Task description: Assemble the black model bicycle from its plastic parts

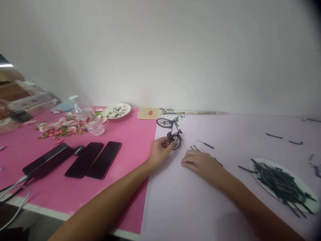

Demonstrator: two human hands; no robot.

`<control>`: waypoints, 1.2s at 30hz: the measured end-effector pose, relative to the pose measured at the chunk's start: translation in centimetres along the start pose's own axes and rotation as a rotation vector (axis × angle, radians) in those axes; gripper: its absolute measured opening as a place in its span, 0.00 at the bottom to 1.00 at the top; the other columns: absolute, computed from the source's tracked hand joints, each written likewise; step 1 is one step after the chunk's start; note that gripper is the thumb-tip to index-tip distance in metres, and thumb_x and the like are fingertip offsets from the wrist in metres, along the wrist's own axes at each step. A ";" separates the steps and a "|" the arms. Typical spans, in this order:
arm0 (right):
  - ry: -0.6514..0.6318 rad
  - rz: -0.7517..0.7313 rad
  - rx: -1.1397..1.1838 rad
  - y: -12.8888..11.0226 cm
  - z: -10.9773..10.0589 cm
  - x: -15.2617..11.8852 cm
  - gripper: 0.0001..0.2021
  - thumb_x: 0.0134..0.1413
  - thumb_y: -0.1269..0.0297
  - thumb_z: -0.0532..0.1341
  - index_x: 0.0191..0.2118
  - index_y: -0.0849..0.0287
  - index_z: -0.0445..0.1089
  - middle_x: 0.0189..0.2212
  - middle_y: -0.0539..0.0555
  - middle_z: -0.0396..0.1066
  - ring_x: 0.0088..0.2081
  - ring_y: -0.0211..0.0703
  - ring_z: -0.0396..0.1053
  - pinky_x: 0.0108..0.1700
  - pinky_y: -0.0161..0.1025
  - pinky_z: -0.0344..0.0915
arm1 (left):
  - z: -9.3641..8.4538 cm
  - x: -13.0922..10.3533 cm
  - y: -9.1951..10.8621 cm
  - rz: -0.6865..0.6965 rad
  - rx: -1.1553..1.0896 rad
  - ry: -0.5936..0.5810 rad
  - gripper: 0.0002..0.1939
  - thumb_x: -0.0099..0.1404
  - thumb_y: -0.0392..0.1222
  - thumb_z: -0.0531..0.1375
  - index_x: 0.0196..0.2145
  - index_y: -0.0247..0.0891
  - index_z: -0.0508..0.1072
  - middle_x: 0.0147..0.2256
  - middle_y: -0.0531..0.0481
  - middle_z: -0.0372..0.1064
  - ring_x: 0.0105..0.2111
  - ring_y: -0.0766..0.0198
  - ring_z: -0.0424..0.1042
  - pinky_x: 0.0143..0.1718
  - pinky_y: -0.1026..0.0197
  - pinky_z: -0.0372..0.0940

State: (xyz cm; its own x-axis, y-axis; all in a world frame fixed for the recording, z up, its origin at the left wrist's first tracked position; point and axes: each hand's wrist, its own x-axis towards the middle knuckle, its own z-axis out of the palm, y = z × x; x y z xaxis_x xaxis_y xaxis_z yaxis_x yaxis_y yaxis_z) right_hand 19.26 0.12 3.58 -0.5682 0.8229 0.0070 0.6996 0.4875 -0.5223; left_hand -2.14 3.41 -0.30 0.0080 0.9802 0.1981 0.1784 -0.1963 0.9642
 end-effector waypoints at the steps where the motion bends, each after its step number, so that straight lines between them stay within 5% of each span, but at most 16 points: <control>1: 0.012 0.010 -0.002 -0.2 0.1 0.0 0.12 0.70 0.59 0.58 0.36 0.51 0.78 0.41 0.51 0.77 0.42 0.45 0.74 0.46 0.44 0.68 | -0.1 0.0 0.0 -0.003 -0.009 0.000 0.22 0.64 0.57 0.66 0.25 0.38 0.66 0.23 0.55 0.60 0.25 0.67 0.59 0.27 0.63 0.52; 8: 0.073 0.092 -0.071 -0.8 1.2 0.6 0.09 0.71 0.64 0.54 0.37 0.54 0.69 0.41 0.53 0.72 0.40 0.47 0.73 0.40 0.43 0.67 | 0.0 -0.4 0.9 -0.050 -0.090 0.000 0.21 0.62 0.55 0.68 0.25 0.36 0.69 0.25 0.52 0.67 0.27 0.66 0.65 0.28 0.63 0.57; 15: 0.475 0.035 0.249 0.0 2.3 0.7 0.08 0.73 0.62 0.51 0.40 0.54 0.64 0.38 0.54 0.69 0.41 0.46 0.69 0.45 0.42 0.66 | 1.5 -2.5 2.0 -0.126 -0.158 -0.052 0.17 0.63 0.53 0.69 0.29 0.36 0.72 0.29 0.47 0.76 0.30 0.61 0.75 0.29 0.63 0.63; 36: 0.474 0.031 0.371 0.3 2.3 0.9 0.08 0.72 0.60 0.53 0.39 0.54 0.66 0.37 0.52 0.69 0.39 0.45 0.67 0.42 0.42 0.63 | 1.6 -2.9 1.9 -0.049 -0.043 -0.032 0.16 0.64 0.52 0.67 0.30 0.36 0.74 0.26 0.50 0.74 0.25 0.65 0.71 0.26 0.65 0.60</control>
State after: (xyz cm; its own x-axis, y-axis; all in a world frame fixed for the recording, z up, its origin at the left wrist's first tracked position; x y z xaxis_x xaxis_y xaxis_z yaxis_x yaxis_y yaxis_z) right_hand 17.98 0.33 1.46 -0.2347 0.9172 0.3220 0.4669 0.3969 -0.7902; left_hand -0.22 0.21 0.62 0.0314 0.9888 0.1457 0.1371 -0.1486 0.9793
